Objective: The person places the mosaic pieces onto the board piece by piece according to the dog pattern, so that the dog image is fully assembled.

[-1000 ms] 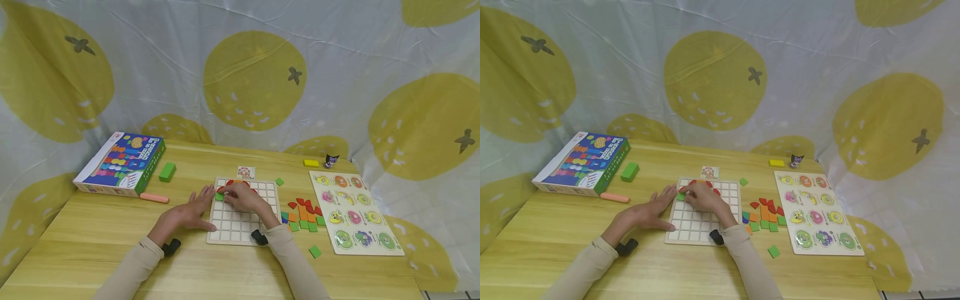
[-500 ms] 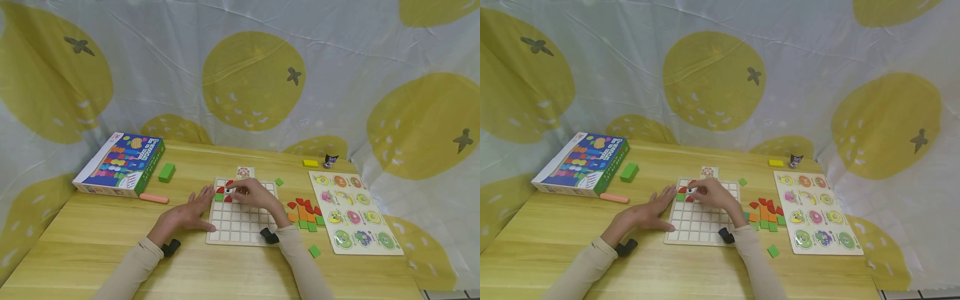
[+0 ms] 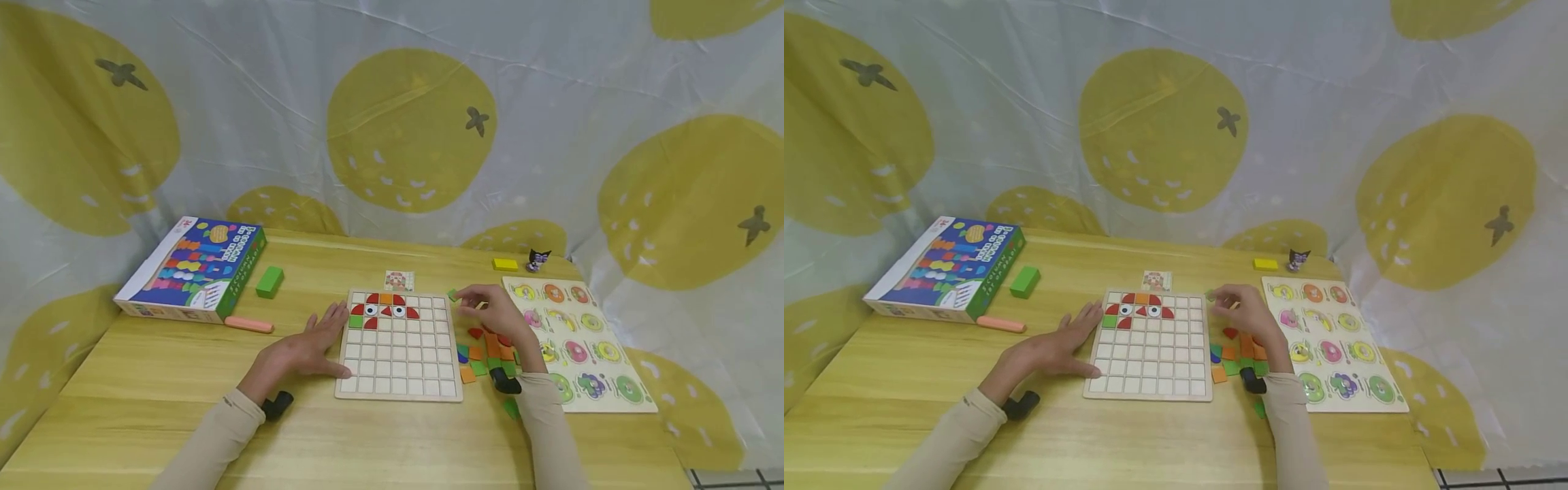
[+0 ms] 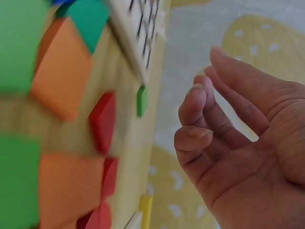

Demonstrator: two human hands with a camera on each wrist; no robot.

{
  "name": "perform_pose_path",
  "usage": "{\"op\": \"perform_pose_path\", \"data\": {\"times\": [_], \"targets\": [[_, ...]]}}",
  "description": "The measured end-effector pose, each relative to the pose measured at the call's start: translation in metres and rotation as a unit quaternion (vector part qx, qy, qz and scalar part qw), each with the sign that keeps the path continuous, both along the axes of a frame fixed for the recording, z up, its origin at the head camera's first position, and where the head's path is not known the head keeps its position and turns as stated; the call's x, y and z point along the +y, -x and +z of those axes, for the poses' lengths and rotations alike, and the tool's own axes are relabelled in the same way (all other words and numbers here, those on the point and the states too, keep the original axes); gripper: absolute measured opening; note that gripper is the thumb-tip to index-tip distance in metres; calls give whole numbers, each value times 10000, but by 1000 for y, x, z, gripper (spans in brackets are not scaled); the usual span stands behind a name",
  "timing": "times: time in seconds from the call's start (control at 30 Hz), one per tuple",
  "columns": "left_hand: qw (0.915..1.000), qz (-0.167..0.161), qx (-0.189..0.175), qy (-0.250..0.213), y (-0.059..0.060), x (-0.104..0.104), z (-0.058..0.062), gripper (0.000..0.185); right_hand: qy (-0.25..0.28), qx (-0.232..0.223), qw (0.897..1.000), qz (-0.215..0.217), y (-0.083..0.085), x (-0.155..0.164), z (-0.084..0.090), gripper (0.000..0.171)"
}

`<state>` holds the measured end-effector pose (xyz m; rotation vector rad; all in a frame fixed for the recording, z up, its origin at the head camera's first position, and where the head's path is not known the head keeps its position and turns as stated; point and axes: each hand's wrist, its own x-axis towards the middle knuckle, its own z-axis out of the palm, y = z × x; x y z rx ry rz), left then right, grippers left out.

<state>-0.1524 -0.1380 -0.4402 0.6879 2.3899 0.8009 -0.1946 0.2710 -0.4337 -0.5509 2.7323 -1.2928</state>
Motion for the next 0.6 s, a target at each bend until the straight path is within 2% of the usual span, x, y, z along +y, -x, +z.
{"op": "perform_pose_path", "data": {"times": [0.2,0.33,0.47,0.6], "targets": [[10000,2,11,-1,0,0,1,120,-186,-111,9994,-277,-2,34,-11,26],[10000,29,13,-42,0,0,2,120,-260,-172,9987,-408,1,43,-18,26],[10000,35,2,-5,1,1,1,120,-342,-121,9991,-219,9,36,-22,25],[10000,19,-10,20,1,1,0,120,-426,69,9990,-70,21,13,-20,25]]}}
